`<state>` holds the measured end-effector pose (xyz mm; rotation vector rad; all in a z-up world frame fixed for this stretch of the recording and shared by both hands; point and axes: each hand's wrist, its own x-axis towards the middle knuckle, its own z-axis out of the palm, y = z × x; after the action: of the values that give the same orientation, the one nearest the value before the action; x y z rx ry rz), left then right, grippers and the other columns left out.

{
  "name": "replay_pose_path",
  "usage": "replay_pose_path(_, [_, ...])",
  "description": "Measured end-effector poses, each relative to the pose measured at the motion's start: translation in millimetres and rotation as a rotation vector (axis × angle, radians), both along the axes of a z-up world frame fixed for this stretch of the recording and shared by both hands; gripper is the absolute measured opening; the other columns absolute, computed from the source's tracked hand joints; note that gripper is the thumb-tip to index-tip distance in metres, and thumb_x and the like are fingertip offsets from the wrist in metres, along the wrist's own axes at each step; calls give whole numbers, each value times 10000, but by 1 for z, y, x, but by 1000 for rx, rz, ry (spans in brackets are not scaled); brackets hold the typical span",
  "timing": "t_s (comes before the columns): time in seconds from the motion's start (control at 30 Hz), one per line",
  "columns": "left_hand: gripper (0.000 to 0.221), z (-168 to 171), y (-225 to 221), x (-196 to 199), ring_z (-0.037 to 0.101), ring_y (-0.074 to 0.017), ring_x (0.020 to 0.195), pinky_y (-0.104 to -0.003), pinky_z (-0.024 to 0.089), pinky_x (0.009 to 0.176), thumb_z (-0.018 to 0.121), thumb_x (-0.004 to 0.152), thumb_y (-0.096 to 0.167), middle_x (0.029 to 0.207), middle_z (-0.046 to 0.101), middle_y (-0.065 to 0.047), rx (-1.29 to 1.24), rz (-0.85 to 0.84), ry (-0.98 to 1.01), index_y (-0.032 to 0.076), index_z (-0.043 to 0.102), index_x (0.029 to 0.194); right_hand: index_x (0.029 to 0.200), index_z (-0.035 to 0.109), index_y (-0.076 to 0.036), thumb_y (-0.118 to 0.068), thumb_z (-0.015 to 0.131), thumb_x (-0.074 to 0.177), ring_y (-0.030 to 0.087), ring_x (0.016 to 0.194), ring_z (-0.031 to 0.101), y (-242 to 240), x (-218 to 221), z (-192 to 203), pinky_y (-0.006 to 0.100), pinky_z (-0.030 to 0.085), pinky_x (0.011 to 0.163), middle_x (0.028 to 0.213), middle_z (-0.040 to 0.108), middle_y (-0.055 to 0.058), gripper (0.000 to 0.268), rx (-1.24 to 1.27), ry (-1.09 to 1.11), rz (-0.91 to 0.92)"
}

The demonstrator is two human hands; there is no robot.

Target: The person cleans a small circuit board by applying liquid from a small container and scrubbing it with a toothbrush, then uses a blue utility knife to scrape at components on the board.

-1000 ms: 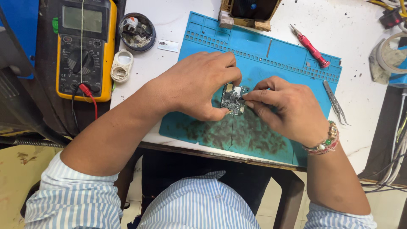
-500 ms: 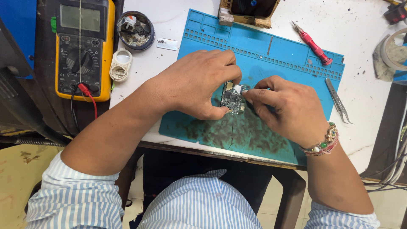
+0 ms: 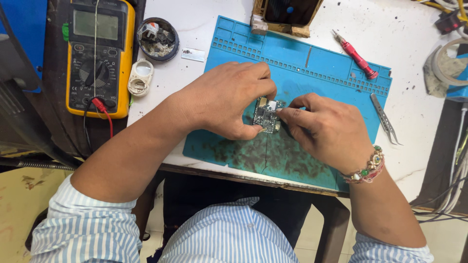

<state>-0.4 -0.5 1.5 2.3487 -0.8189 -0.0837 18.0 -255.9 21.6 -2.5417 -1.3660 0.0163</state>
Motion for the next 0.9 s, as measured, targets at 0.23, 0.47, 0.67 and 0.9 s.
replay_pose_path(0.23, [524, 2, 0, 0, 628, -340, 953, -470, 517, 796, 861, 681, 370, 1052, 594, -125, -11, -1, 3, 63, 677, 1063, 1105, 801, -207, -159, 800, 802, 207, 812, 693, 0, 1, 2, 349, 536, 638, 1016, 723, 4, 306, 16, 5, 3])
replay_pose_path(0.47, [510, 4, -1, 0, 628, -335, 957, -465, 517, 800, 854, 679, 361, 1044, 598, -119, -3, 2, 30, 67, 677, 1056, 1087, 804, -207, -166, 795, 808, 213, 800, 692, 0, 1, 3, 352, 533, 632, 1007, 727, 9, 281, 11, 1, -5])
replay_pose_path(0.67, [499, 6, 0, -1, 627, -329, 963, -454, 519, 808, 849, 682, 353, 1042, 597, -115, -13, -8, 32, 68, 678, 1055, 1073, 803, -205, -168, 792, 799, 211, 807, 696, 2, 0, 5, 351, 536, 638, 993, 725, 4, 277, 32, 15, 1])
replay_pose_path(0.9, [503, 6, -2, -1, 629, -321, 960, -451, 523, 811, 841, 674, 343, 1030, 596, -110, 8, -11, 59, 62, 675, 1056, 1066, 810, -208, -163, 786, 788, 211, 790, 694, 2, 0, 5, 349, 539, 631, 994, 730, 5, 283, 25, 13, -3])
